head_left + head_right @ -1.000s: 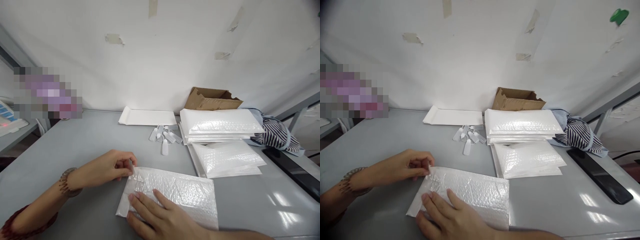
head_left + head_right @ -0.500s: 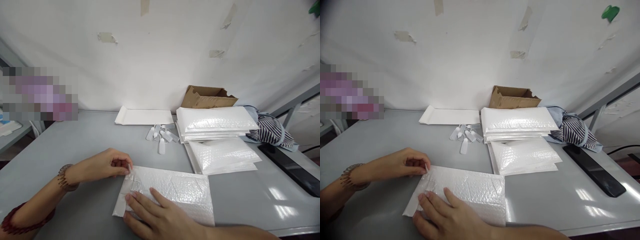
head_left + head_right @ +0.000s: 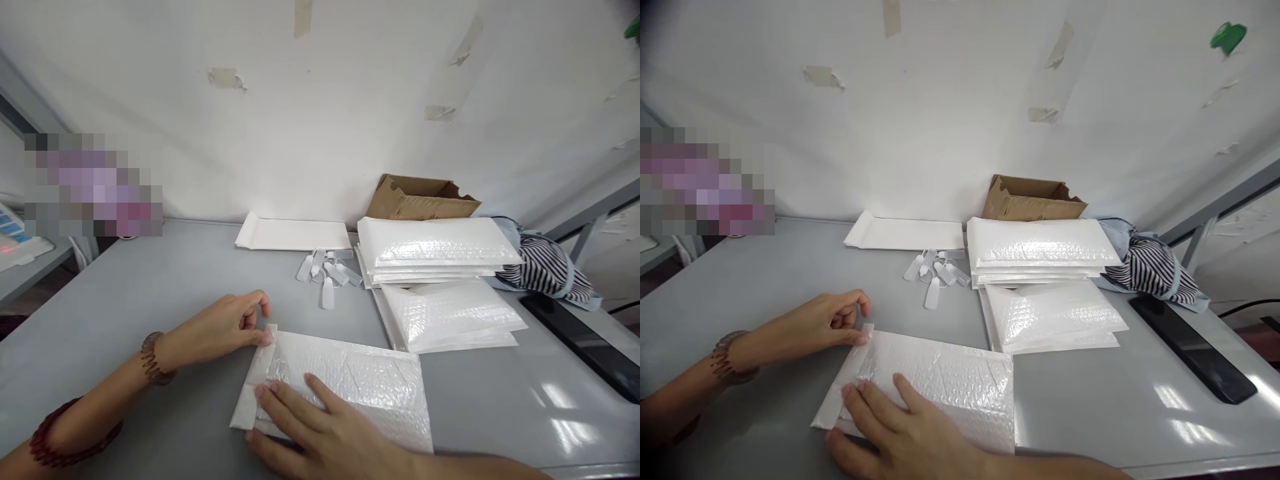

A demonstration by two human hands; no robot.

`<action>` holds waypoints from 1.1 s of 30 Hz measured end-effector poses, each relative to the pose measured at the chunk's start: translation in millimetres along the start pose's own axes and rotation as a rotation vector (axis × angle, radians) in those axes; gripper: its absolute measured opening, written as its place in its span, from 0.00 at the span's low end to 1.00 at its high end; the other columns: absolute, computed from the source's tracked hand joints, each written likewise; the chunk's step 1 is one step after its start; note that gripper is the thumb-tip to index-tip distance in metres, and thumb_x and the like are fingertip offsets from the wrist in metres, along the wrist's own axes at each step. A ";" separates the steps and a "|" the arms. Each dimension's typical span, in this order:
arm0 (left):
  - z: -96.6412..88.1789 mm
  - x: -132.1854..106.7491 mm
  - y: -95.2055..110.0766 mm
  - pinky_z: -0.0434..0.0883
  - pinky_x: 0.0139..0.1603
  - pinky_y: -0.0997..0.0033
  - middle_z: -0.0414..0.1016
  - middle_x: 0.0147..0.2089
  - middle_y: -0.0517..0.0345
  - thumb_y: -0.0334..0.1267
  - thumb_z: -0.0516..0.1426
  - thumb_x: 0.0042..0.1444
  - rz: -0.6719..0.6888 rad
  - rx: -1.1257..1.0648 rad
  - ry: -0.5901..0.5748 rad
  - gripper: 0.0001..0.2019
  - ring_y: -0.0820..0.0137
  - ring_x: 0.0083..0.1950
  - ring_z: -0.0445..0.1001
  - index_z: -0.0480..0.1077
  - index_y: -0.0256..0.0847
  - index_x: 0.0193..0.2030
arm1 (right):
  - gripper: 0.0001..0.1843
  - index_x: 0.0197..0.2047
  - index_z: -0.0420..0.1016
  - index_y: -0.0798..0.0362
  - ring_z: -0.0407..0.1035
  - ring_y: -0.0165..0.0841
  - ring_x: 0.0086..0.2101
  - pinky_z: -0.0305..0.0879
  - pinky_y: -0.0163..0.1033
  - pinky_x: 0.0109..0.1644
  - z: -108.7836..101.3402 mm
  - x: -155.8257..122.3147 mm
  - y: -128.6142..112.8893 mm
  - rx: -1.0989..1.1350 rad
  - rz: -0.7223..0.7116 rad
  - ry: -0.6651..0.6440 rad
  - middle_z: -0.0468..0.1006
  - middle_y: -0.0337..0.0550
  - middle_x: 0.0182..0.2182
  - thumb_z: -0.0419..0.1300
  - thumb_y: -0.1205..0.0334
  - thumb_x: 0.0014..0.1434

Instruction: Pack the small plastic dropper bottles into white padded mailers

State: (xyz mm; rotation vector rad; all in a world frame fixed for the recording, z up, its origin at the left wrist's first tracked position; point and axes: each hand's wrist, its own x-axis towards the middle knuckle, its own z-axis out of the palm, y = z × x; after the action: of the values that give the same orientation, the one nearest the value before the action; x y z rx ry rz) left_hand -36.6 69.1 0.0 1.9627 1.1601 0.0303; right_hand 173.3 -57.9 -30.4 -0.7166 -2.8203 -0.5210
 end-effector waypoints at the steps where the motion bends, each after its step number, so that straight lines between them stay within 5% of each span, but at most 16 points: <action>1: 1.9 0.8 0.8 0.57 0.24 0.76 0.63 0.22 0.67 0.49 0.56 0.53 -0.005 -0.010 0.018 0.13 0.72 0.25 0.60 0.63 0.41 0.34 | 0.23 0.62 0.56 0.48 0.54 0.36 0.60 0.60 0.40 0.56 -0.6 -0.1 0.1 0.012 0.002 -0.004 0.61 0.46 0.61 0.43 0.51 0.67; 13: 13.4 -2.7 12.5 0.58 0.27 0.73 0.68 0.25 0.62 0.39 0.48 0.59 0.093 0.150 0.111 0.08 0.71 0.26 0.64 0.60 0.41 0.30 | 0.19 0.57 0.61 0.48 0.55 0.38 0.59 0.65 0.42 0.52 5.8 -0.3 -2.0 0.125 0.005 0.060 0.59 0.48 0.62 0.44 0.53 0.67; 19: -5.5 -21.7 13.3 0.64 0.33 0.75 0.73 0.33 0.60 0.36 0.50 0.57 0.105 0.054 -0.183 0.08 0.69 0.33 0.69 0.70 0.42 0.38 | 0.17 0.56 0.65 0.47 0.59 0.35 0.56 0.68 0.40 0.47 4.4 3.3 1.3 0.087 -0.001 0.083 0.65 0.41 0.59 0.44 0.58 0.68; 23: -9.9 -28.6 12.2 0.64 0.32 0.76 0.72 0.32 0.62 0.31 0.50 0.53 0.116 0.024 -0.243 0.11 0.70 0.32 0.69 0.71 0.43 0.40 | 0.18 0.56 0.66 0.47 0.61 0.34 0.56 0.69 0.39 0.46 1.8 4.9 3.7 0.063 -0.019 0.092 0.65 0.40 0.59 0.44 0.58 0.68; 29: -2.8 -28.4 11.7 0.61 0.30 0.74 0.71 0.29 0.62 0.30 0.52 0.49 0.115 0.151 -0.193 0.11 0.69 0.30 0.67 0.68 0.44 0.40 | 0.22 0.64 0.54 0.48 0.61 0.39 0.56 0.69 0.43 0.48 -9.9 3.0 11.7 0.170 -0.066 -0.045 0.63 0.49 0.60 0.44 0.63 0.68; 33: -2.8 -29.2 11.0 0.61 0.30 0.74 0.71 0.29 0.63 0.32 0.53 0.50 0.119 0.155 -0.204 0.10 0.70 0.30 0.67 0.69 0.44 0.40 | 0.30 0.65 0.51 0.53 0.57 0.52 0.58 0.65 0.56 0.51 -20.6 -3.2 28.3 0.283 0.069 -0.207 0.60 0.59 0.61 0.53 0.60 0.61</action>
State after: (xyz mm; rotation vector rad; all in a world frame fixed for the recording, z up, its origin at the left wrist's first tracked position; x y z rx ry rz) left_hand -46.7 47.0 19.8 2.1134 0.9356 -0.1990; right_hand 191.8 -43.9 -4.1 -0.8465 -2.9559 -0.0339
